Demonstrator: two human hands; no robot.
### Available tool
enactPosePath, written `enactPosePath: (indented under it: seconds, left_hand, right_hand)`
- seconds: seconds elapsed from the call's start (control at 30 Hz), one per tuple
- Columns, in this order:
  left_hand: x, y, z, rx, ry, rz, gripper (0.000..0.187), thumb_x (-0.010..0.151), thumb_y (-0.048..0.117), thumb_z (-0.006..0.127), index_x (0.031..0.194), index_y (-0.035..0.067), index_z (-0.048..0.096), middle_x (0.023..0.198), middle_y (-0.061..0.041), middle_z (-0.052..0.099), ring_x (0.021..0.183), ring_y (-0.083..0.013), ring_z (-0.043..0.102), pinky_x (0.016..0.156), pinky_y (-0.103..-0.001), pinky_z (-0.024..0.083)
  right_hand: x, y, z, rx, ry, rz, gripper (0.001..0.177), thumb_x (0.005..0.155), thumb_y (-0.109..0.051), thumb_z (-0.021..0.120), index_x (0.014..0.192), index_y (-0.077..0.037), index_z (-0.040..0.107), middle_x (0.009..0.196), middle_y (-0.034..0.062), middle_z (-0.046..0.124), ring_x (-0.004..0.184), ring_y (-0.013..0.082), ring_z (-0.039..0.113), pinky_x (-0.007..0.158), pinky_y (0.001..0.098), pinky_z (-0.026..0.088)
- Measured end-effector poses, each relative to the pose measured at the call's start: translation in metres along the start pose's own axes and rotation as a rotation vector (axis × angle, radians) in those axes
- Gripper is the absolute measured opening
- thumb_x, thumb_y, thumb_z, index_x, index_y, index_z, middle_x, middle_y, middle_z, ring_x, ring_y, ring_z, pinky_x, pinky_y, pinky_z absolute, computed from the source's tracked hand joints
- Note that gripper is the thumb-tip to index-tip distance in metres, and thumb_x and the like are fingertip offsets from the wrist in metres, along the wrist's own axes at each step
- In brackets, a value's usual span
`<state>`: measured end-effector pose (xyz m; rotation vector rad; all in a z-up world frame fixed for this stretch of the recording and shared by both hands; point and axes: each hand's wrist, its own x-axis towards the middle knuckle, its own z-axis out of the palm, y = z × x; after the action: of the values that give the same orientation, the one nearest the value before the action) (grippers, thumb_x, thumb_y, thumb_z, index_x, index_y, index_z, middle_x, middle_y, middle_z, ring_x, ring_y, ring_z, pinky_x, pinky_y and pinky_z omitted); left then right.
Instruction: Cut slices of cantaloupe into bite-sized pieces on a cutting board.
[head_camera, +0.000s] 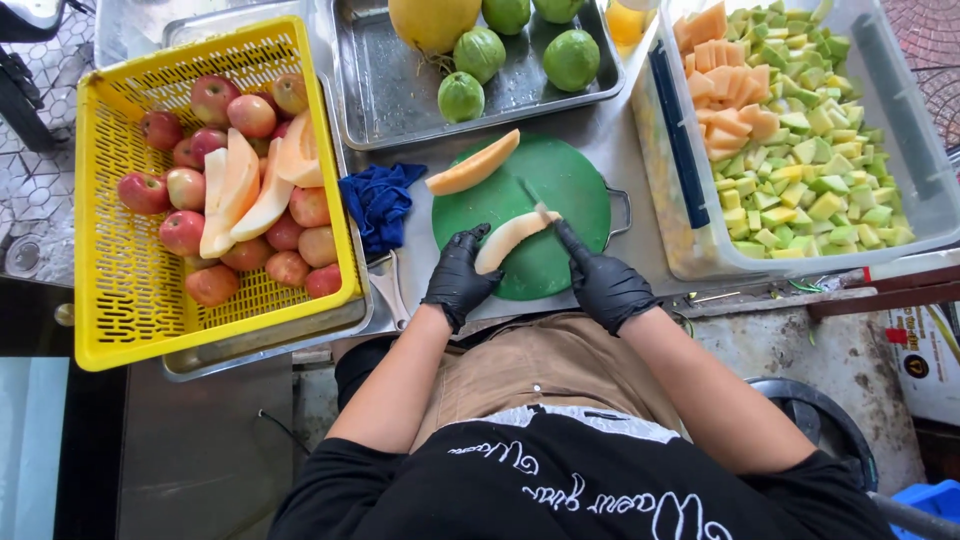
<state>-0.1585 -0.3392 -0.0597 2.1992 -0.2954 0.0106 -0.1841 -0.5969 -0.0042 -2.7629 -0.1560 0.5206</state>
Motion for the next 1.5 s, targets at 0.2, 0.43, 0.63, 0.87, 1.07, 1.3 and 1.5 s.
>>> enactPosePath:
  seconds: [0.2,0.43,0.63,0.87,1.07,1.3,1.5]
  left_hand:
    - [-0.005,-0.008,0.004,0.013,0.014,0.021,0.065,0.074,0.017,0.082,0.134,0.005,0.062,0.126,-0.021,0.063,0.117,-0.0391,0.060,0.104,-0.043,0.049]
    - [-0.007,-0.010,0.011,0.015,0.012,0.039,0.066,0.075,0.016,0.082,0.136,0.005,0.061,0.125,-0.022,0.063,0.116,-0.0401,0.060,0.103,-0.044,0.048]
    - [-0.006,-0.009,0.003,0.007,0.003,0.015,0.069,0.074,0.018,0.083,0.139,0.005,0.060,0.128,-0.022,0.063,0.119,-0.0391,0.060,0.104,-0.043,0.048]
    - [-0.009,-0.014,-0.001,-0.019,-0.003,0.032,0.074,0.072,0.020,0.087,0.138,0.003,0.059,0.128,-0.022,0.063,0.119,-0.0382,0.061,0.104,-0.042,0.049]
    - [-0.012,-0.002,-0.018,-0.023,-0.088,-0.194,0.080,0.068,0.023,0.090,0.139,0.005,0.057,0.126,-0.017,0.063,0.108,-0.0301,0.068,0.095,-0.036,0.055]
    - [-0.021,-0.027,-0.008,-0.096,-0.135,-0.190,0.076,0.066,0.018,0.091,0.135,0.008,0.060,0.125,-0.014,0.064,0.105,-0.0250,0.069,0.093,-0.034,0.057]
    - [-0.024,-0.031,-0.005,-0.099,-0.100,-0.148,0.068,0.069,0.015,0.090,0.131,0.006,0.063,0.125,-0.015,0.062,0.108,-0.0269,0.067,0.094,-0.034,0.057]
  right_hand:
    - [-0.003,-0.007,0.001,-0.036,-0.070,0.013,0.081,0.099,-0.016,0.046,0.163,-0.046,0.006,0.090,0.0269,0.069,0.075,0.0425,0.068,0.073,0.0545,0.054]
    - [-0.002,-0.005,0.002,-0.042,-0.102,-0.007,0.086,0.098,-0.012,0.046,0.164,-0.047,0.003,0.089,0.0276,0.068,0.075,0.0427,0.068,0.072,0.0541,0.054]
    - [0.000,-0.017,0.006,0.022,-0.014,-0.090,0.087,0.095,-0.011,0.049,0.163,-0.045,0.007,0.089,0.0243,0.070,0.076,0.0416,0.069,0.072,0.0536,0.054]
    - [-0.013,-0.030,-0.006,0.026,-0.016,-0.057,0.080,0.097,-0.016,0.049,0.162,-0.045,0.013,0.097,0.0252,0.070,0.082,0.0418,0.070,0.077,0.0531,0.055]
    - [-0.003,-0.024,0.003,-0.038,-0.134,-0.060,0.086,0.093,-0.010,0.049,0.162,-0.046,0.012,0.102,0.0262,0.069,0.086,0.0425,0.070,0.080,0.0528,0.055]
    - [-0.011,-0.051,-0.012,-0.031,-0.168,-0.009,0.078,0.099,-0.017,0.045,0.162,-0.047,0.009,0.096,0.0245,0.070,0.082,0.0420,0.070,0.078,0.0534,0.054]
    - [-0.010,-0.043,-0.003,-0.015,-0.069,-0.122,0.075,0.100,-0.018,0.045,0.163,-0.044,0.013,0.086,0.0260,0.069,0.074,0.0435,0.069,0.073,0.0548,0.054]
